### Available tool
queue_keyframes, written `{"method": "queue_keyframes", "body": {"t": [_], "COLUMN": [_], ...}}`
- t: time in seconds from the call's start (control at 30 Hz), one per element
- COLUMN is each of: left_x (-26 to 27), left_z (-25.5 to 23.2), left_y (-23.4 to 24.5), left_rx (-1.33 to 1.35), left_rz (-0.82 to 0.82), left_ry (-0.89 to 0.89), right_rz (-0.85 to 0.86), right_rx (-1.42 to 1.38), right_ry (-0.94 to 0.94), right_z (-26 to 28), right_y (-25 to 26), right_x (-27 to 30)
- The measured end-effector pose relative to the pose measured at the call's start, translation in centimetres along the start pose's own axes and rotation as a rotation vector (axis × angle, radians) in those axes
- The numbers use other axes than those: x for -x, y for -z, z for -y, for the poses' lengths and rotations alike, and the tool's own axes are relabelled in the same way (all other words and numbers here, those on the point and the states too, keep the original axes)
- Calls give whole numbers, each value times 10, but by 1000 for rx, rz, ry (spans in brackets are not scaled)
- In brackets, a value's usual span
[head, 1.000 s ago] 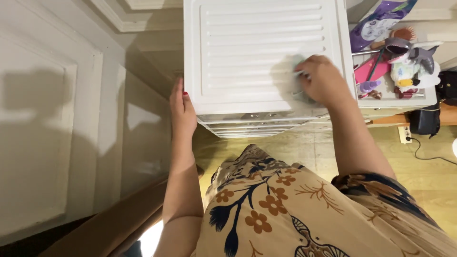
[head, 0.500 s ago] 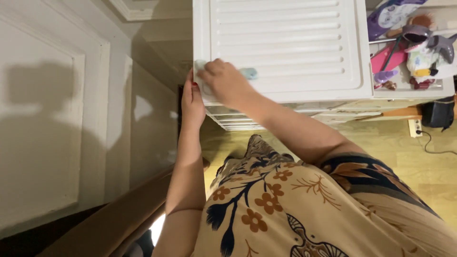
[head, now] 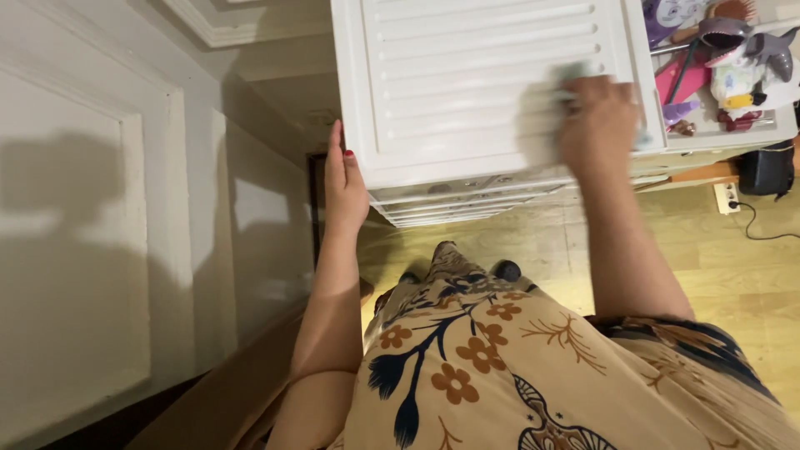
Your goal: Cleaning the top of a plastic storage drawer unit using spray and cloth.
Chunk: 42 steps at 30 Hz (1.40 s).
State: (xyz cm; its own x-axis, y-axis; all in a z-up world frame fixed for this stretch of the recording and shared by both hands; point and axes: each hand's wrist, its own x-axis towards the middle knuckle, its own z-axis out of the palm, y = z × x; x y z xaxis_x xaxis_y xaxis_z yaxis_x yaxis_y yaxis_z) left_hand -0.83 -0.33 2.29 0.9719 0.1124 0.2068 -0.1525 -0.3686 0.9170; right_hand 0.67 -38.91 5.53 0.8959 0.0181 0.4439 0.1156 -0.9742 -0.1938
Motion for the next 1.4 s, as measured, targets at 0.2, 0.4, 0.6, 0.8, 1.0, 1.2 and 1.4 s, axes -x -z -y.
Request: {"method": "queue_keyframes", "body": {"t": [0.2,0.4,0.6,0.8,1.0,1.2,1.4], "left_x": [-3,-9,-12,-2,-7,-18,-17], "left_z": [15,26,53,-18,-97,-123,-132], "left_y": [0,1,11,16,-84,-163,-187], "left_rx": [242,273,607,456,445,936,821], "left_rz": [81,131,105,-142,245,708,525], "left_ry": [-17,-43,22,-224,-184,396,578], "right_rz": [-73,122,342,414,257,137,77], "right_rx": [-32,-396,-669,-1706,-2273,-2095,-750], "right_ry": [-21,293,447,-376,-242,-301,413], "right_z": [4,162,225,130,45,6,-17], "right_y": [-3,-14,-14,26,23,40,75], "right_x": [3,-6,-27,-48,-34,-34,-27]}}
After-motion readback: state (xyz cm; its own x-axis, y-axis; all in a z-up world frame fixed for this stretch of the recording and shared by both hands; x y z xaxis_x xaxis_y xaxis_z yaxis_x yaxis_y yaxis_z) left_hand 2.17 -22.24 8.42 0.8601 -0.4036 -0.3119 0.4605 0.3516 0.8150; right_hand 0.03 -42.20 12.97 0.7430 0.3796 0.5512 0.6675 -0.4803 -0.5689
